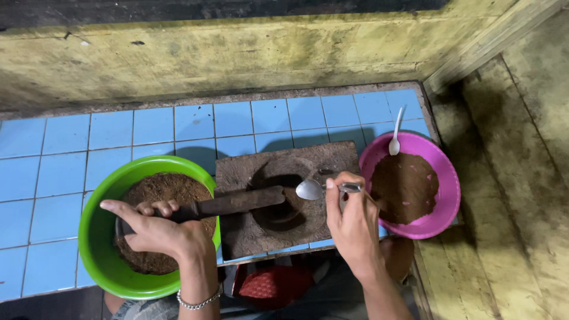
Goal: The person uses a wooden pestle and mortar to grind brown grains. They repeatedly scoop grains from a green bowl into the mortar, grind them, and transfer the resulting powder into a pink bowl using a spoon.
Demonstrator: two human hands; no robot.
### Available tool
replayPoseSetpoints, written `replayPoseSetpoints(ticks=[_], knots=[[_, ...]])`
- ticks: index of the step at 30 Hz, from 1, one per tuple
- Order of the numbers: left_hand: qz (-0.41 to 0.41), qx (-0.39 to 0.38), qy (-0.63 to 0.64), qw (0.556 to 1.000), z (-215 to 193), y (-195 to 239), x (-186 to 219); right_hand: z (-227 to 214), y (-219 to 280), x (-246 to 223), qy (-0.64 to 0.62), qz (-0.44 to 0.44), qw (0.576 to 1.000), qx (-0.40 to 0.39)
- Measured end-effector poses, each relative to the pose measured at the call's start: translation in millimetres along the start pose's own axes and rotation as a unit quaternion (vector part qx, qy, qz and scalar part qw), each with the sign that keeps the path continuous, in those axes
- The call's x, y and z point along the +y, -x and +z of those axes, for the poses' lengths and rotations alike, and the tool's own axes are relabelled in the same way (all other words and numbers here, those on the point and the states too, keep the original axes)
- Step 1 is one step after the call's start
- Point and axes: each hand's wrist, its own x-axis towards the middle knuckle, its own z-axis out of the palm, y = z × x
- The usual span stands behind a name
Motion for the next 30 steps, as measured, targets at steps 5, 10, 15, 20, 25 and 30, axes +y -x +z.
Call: replayPoseSetpoints(ticks=[5, 10, 15, 20, 25, 30], knots=[[0.023, -0.039, -0.013, 0.999, -13.2, -3.5, -7.3, 7.5, -1.3, -9.0, 0.014, -0.038, 0.999, -0.023], [0.063, -0.091, -0.020, 0.994, -19.5, -6.6, -12.6, 11.0, 9.2, -14.7, 0.026, -0.076, 0.997, -0.005], [0.080, -0.075, -0.022, 0.994, -18.1, -6.1, -14.3, 30.2, 20.0, -9.5, 0.028, -0.107, 0.994, 0.017], [0.084, -0.083, -0.014, 0.993, -20.8, -8.4, -15.2, 32.5, 20.4, 5.8, 0.013, -0.066, 0.998, 0.010], [0.080, -0.078, -0.016, 0.994, -21.0, -8.9, -14.0, 28.7, 20.3, -6.7, 0.017, -0.045, 0.999, 0.021], [0.079, -0.076, -0.014, 0.994, -21.8, -10.5, -16.6, 37.0, 18.6, -2.4, 0.019, -0.054, 0.998, 0.010]])
